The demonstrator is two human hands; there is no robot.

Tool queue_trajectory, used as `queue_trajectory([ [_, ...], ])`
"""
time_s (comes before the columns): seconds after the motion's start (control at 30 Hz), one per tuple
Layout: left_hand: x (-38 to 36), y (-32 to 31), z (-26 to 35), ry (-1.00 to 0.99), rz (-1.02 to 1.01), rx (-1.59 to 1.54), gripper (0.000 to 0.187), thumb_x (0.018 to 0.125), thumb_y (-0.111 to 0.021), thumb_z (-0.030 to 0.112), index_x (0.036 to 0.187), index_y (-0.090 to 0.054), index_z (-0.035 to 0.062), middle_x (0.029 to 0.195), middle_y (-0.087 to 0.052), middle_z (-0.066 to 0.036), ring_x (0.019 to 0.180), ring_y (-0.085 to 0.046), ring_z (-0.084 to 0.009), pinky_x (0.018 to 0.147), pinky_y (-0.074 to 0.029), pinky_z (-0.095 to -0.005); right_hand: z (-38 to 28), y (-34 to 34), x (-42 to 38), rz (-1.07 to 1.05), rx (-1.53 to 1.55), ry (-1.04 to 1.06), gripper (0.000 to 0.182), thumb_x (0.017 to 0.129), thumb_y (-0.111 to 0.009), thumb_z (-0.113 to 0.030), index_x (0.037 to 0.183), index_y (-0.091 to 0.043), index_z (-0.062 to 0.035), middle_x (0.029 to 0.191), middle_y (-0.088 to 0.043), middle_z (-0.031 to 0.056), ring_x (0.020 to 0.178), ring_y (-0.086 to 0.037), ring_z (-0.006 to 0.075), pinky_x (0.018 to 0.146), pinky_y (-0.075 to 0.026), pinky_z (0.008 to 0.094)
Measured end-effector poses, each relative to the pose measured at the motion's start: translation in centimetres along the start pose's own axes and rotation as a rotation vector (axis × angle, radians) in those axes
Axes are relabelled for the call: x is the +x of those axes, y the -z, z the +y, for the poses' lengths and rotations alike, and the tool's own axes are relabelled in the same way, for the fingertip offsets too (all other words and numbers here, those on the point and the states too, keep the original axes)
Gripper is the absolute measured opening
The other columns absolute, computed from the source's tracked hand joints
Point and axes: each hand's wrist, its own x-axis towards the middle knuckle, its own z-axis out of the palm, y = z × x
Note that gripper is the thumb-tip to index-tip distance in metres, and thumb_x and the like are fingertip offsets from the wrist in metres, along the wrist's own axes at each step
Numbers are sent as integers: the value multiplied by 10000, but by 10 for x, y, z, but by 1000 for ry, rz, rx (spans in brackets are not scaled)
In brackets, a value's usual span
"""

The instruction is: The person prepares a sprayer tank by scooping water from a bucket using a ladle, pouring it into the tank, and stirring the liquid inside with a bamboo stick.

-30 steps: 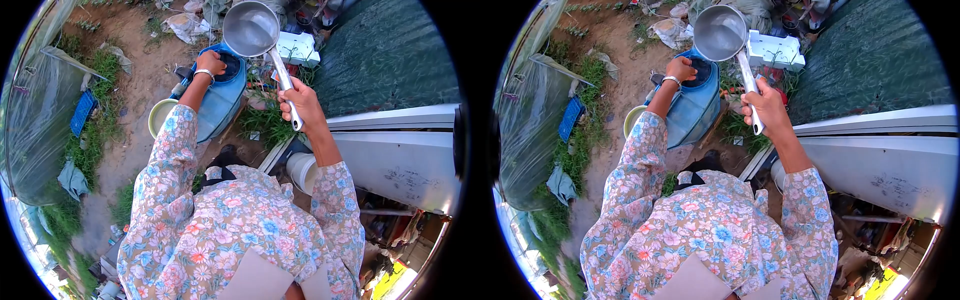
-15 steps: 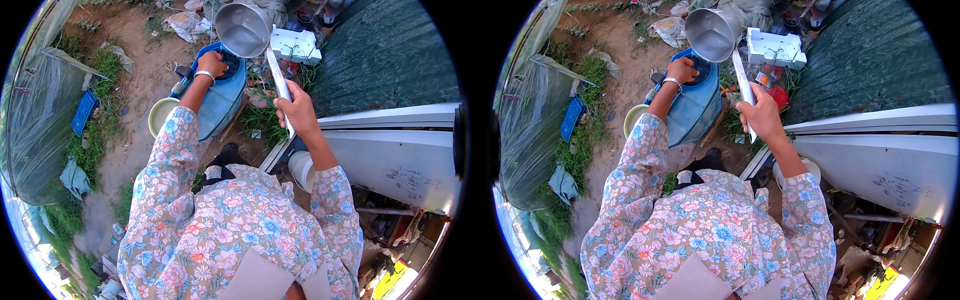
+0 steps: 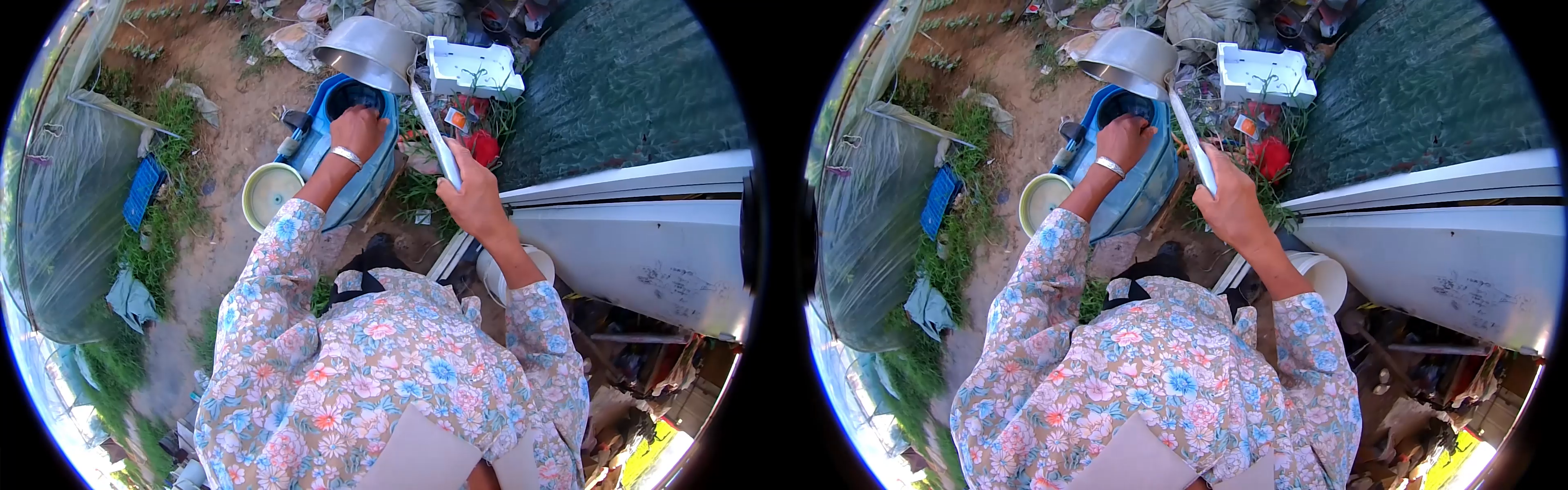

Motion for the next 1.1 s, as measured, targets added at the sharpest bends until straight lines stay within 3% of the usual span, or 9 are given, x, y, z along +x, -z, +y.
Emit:
queue_trajectory([
  [0.07,-5,-7,0,-30,44,15,272,729,-680,298,865,-681,63,864,-642,-124,782,-623,-299,666,-499,-396,13,-5,-6,46,-43,77,553,717,-554,-56,1254,-435,5,899,-609,213,732,-621,318,697,-488,359],
  [0.17,-5,-11,-4,-45,61,-41,274,712,-697,263,878,-665,46,868,-635,-131,804,-613,-302,702,-496,-391,0,6,-14,-116,266,-402,534,752,-559,-52,1264,-422,22,758,-596,145,541,-587,188,515,-479,312],
  [0.27,-3,-12,-9,4,-1,-134,286,690,-713,224,901,-649,43,867,-621,-137,839,-599,-306,744,-489,-393,18,8,-31,-9,735,-485,527,777,-558,-40,1277,-404,33,653,-530,62,435,-491,81,384,-408,247],
  [0.4,-1,-15,-12,38,-14,-182,335,690,-731,220,961,-635,47,874,-614,-124,831,-604,-283,748,-483,-371,51,24,-82,192,1041,-617,530,790,-543,-13,1287,-359,6,674,-478,35,460,-462,85,367,-397,228],
  [0.6,1,-23,-13,29,24,-130,327,718,-700,254,969,-655,51,876,-610,-131,823,-606,-282,729,-482,-376,127,50,-224,535,1090,-855,423,810,-514,-17,1213,-385,-26,687,-467,36,478,-454,81,365,-395,226],
  [0.63,2,-25,-12,28,34,-129,322,725,-694,271,955,-662,47,861,-613,-132,802,-608,-282,717,-483,-374,136,52,-249,625,1058,-913,287,811,-512,-19,1086,-431,-24,687,-463,38,488,-459,92,379,-398,234],
  [0.77,9,-23,-5,100,69,-130,371,772,-654,389,891,-676,39,789,-645,-117,713,-622,-261,685,-484,-348,197,54,-346,899,991,-1147,100,807,-506,-15,834,-417,-50,678,-459,48,500,-471,130,408,-405,263],
  [0.87,15,-18,6,208,8,-36,429,803,-609,460,876,-673,43,755,-661,-99,681,-624,-236,659,-473,-321,266,47,-415,1087,1061,-1214,102,801,-519,-24,826,-424,-49,657,-466,52,499,-476,144,406,-411,279],
  [1.1,20,-31,-12,223,-20,145,430,818,-567,513,928,-693,117,809,-678,-89,732,-640,-214,706,-478,-315,402,47,-490,1080,1024,-1460,116,769,-600,-58,791,-487,-46,561,-437,39,472,-449,168,426,-399,294],
])
